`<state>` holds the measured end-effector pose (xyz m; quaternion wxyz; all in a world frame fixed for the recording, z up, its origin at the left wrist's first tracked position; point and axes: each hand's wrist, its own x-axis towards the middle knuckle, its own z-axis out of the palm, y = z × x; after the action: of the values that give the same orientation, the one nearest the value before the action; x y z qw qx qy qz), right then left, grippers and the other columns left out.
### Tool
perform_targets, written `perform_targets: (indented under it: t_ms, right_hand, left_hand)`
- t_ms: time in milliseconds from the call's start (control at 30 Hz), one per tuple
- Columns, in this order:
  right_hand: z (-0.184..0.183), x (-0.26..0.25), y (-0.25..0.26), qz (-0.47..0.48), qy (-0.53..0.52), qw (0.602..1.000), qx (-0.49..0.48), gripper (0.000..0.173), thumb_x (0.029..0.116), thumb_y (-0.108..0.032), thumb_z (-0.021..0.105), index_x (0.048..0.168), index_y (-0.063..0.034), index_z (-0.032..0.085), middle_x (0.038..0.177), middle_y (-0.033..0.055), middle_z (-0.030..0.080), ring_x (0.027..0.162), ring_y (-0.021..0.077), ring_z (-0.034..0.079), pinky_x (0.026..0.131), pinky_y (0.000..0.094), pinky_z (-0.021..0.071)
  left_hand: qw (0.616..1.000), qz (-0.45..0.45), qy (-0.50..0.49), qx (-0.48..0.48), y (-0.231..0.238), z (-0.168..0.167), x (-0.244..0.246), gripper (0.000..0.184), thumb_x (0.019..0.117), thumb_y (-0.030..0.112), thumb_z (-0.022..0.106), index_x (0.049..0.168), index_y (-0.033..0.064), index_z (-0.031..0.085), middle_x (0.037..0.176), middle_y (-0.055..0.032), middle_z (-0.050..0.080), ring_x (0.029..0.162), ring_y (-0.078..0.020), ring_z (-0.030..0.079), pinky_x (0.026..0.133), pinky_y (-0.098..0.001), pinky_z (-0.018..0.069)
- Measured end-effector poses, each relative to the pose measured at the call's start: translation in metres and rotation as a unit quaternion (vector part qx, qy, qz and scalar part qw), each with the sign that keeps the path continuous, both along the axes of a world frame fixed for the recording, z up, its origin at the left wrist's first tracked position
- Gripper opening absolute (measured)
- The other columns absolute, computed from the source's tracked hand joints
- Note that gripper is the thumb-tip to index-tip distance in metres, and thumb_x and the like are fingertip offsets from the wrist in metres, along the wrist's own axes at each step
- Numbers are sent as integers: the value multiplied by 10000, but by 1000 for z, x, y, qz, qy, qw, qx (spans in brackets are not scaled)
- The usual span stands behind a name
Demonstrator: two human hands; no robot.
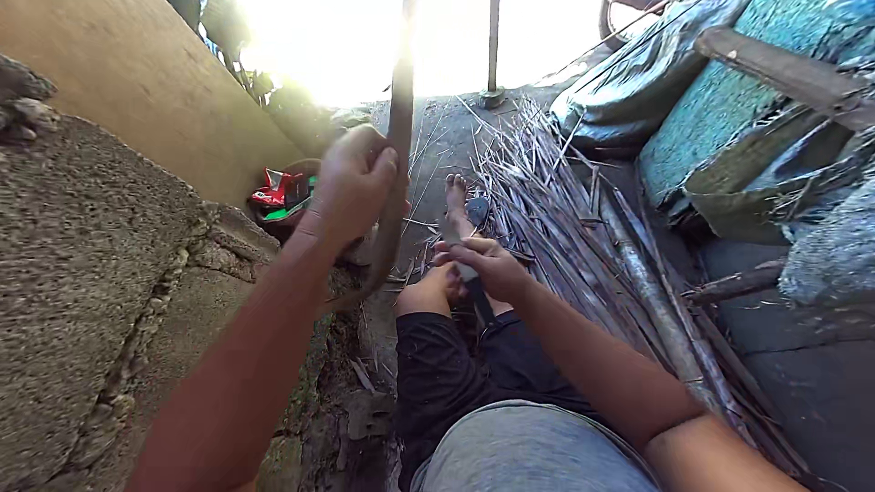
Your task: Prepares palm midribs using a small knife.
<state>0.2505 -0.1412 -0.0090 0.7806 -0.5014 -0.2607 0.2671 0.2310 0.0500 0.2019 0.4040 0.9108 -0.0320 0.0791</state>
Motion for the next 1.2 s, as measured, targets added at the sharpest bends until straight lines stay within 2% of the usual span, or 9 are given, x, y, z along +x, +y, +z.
perform_targets:
  t_ms: [133, 300, 433, 567, 767, 933, 1000, 1100, 1200]
  right_hand:
    - [-32, -1, -49, -86, 119, 989, 0, 356, 1102, -226, 426, 1325, -17, 609, 1077, 112, 730, 694, 127, 687, 564, 247, 576]
    - [-31, -2, -91, -166, 152, 974, 1, 342, 1113, -195, 388, 1300, -17, 612, 1012, 109, 733, 677, 130, 688, 553, 248, 578]
    - [-36, 2, -109, -196, 180, 964, 6, 349, 1125, -197, 363, 1284, -11, 611, 988, 114, 728, 651, 137, 682, 534, 251, 580]
    - [-35, 3, -108, -199, 247, 948, -23, 358, 1132, -220, 360, 1271, -13, 616, 943, 120, 723, 640, 149, 680, 518, 258, 570]
    - [-49, 10, -111, -139, 248, 949, -136, 331, 1124, -201, 393, 1271, -8, 617, 936, 93, 714, 647, 155, 675, 551, 281, 576]
    - [-61, 20, -106, -151, 237, 940, -193, 291, 1119, -186, 420, 1254, -16, 614, 870, 83, 719, 622, 146, 674, 545, 265, 565]
    - [-62, 21, -103, -154, 225, 938, -213, 260, 1118, -190, 428, 1275, -36, 567, 911, 97, 737, 631, 156, 693, 535, 261, 565]
    - [-65, 20, -103, -159, 212, 939, -218, 225, 1113, -180, 438, 1267, -47, 534, 953, 109, 736, 644, 168, 700, 525, 264, 564]
    - [-68, 18, -106, -151, 190, 943, -227, 213, 1102, -150, 453, 1231, -26, 568, 970, 103, 732, 652, 170, 702, 525, 276, 575]
  left_hand:
    - [997, 0, 19, -71, -19, -9, 9, 203, 1121, 185, 390, 1192, 40, 513, 887, -81, 735, 656, -182, 745, 581, -336, 654]
    - [988, -37, -62, -135, -20, -2, 39, 128, 1024, 45, 537, 1145, 48, 496, 903, -47, 692, 710, -148, 737, 636, -316, 658]
    - [976, 40, 148, -156, -61, -4, 31, 130, 1057, 11, 439, 1169, 60, 483, 966, -80, 678, 825, -215, 716, 774, -395, 614]
    - [970, -18, 168, -173, -32, -105, 38, 170, 1032, 104, 427, 1185, 33, 450, 991, -152, 749, 660, -225, 730, 583, -361, 613]
    - [962, 77, 261, 6, -15, -174, -11, 162, 996, 97, 576, 1122, 8, 526, 939, -133, 713, 707, -240, 740, 671, -423, 650]
    - [982, 101, 160, 0, -26, -170, -38, 56, 932, 84, 548, 963, 41, 566, 856, -51, 720, 617, -148, 705, 588, -339, 625]
    - [989, 119, 82, -11, -22, -160, -31, 39, 893, 80, 547, 856, 68, 541, 802, -35, 671, 607, -130, 614, 568, -334, 520]
    - [960, 141, 124, -206, -18, -143, -14, 174, 967, 27, 535, 838, 102, 448, 670, -12, 507, 509, -90, 475, 493, -232, 447]
    - [948, 134, 193, -216, -6, -151, -13, 214, 1008, 96, 584, 847, 100, 443, 622, -17, 464, 486, -110, 470, 487, -249, 456]
